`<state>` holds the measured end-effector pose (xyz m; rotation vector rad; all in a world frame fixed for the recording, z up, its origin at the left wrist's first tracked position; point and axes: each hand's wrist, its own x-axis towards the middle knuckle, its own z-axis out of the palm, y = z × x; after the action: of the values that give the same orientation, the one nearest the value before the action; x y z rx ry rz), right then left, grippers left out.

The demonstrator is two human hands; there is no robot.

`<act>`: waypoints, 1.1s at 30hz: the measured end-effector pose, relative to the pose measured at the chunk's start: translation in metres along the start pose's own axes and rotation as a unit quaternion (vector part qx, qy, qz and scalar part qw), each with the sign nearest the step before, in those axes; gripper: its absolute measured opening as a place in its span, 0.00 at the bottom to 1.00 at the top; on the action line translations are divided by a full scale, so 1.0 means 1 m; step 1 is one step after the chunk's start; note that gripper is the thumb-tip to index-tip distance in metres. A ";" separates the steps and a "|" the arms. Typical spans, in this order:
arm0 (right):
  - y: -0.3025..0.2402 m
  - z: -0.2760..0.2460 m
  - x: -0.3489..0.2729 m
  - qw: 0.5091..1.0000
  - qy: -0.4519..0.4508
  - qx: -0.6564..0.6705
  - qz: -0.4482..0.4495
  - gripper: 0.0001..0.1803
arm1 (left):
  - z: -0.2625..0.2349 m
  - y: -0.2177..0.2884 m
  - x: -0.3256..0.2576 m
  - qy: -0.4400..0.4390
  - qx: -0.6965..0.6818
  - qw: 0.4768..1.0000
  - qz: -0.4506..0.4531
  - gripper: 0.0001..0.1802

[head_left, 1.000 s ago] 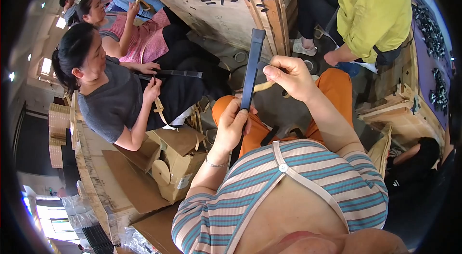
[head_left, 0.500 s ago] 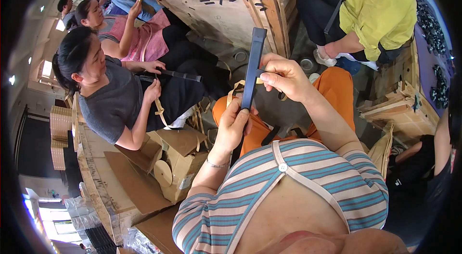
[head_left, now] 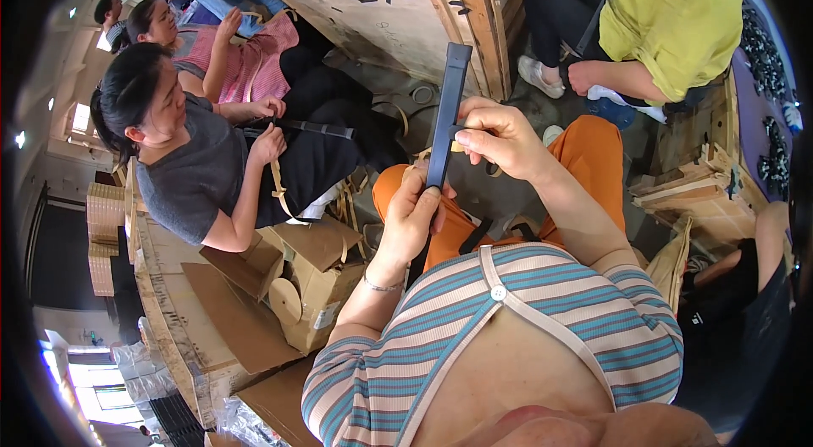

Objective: Applying yellow adhesive tape to black rods as part of a manufacturing assembly process.

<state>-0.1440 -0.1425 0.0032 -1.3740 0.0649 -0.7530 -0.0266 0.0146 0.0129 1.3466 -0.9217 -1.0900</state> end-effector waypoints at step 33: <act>0.001 -0.004 -0.007 0.995 -0.053 0.080 0.020 0.10 | 0.004 -0.003 -0.005 0.046 0.093 0.994 0.017 0.06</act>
<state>-0.1507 -0.1428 -0.0015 -1.2546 -0.0501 -0.6373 -0.0326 0.0188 0.0110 1.5151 -0.9947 -0.9256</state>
